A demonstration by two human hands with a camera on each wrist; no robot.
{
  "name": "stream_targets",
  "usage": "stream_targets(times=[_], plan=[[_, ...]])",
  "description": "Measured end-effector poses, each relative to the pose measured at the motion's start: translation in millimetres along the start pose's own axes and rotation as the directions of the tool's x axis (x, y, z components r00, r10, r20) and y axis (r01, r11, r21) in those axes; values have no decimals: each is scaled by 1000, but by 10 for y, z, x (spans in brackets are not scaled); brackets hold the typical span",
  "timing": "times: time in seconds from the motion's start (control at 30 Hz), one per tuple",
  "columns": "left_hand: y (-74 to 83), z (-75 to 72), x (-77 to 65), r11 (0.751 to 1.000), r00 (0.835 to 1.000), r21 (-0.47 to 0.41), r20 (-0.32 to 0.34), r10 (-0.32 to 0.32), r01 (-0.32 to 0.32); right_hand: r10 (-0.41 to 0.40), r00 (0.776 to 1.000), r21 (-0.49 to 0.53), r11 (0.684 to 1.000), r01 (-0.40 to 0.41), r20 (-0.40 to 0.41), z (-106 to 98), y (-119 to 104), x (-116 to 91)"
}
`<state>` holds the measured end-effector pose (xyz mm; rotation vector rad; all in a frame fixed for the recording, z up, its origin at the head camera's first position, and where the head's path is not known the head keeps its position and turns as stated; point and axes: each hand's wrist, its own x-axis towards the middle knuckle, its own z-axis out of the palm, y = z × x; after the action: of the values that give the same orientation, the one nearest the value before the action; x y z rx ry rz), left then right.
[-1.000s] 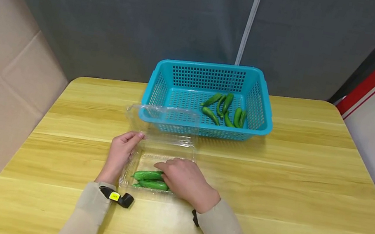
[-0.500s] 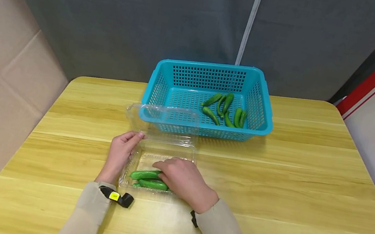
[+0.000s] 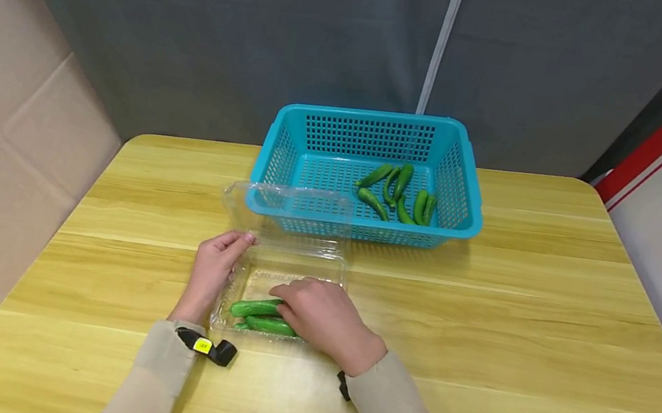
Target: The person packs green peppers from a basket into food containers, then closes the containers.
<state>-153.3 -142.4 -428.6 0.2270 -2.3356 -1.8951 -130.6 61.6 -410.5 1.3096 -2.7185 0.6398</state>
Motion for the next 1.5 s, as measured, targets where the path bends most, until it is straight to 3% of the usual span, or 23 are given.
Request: stream_targets(times=[0.27, 0.5, 0.73, 0.97, 1.33, 1.5], plan=[[-15, 7, 28, 1000, 1000, -9, -3, 5, -5, -2, 1000, 3, 1000, 2, -22, -4, 18, -2], [-242, 15, 121, 1000, 1000, -13, -27, 9, -9, -6, 999, -5, 1000, 6, -47, -24, 37, -6], [-5, 11, 4, 1000, 1000, -1, -7, 15, -15, 7, 996, -37, 999, -10, -85, -90, 60, -17], [-5, 11, -3, 1000, 1000, 0, -7, 18, -18, 31, 997, -42, 999, -34, -70, -253, 99, -39], [9, 8, -5, 1000, 1000, -16, -6, 4, -4, 104, 983, 14, 995, -103, -153, -623, 270, -167], [18, 6, -6, 1000, 1000, -20, -2, -2, 2, 73, 975, 4, 997, -74, -211, -720, 331, -221]])
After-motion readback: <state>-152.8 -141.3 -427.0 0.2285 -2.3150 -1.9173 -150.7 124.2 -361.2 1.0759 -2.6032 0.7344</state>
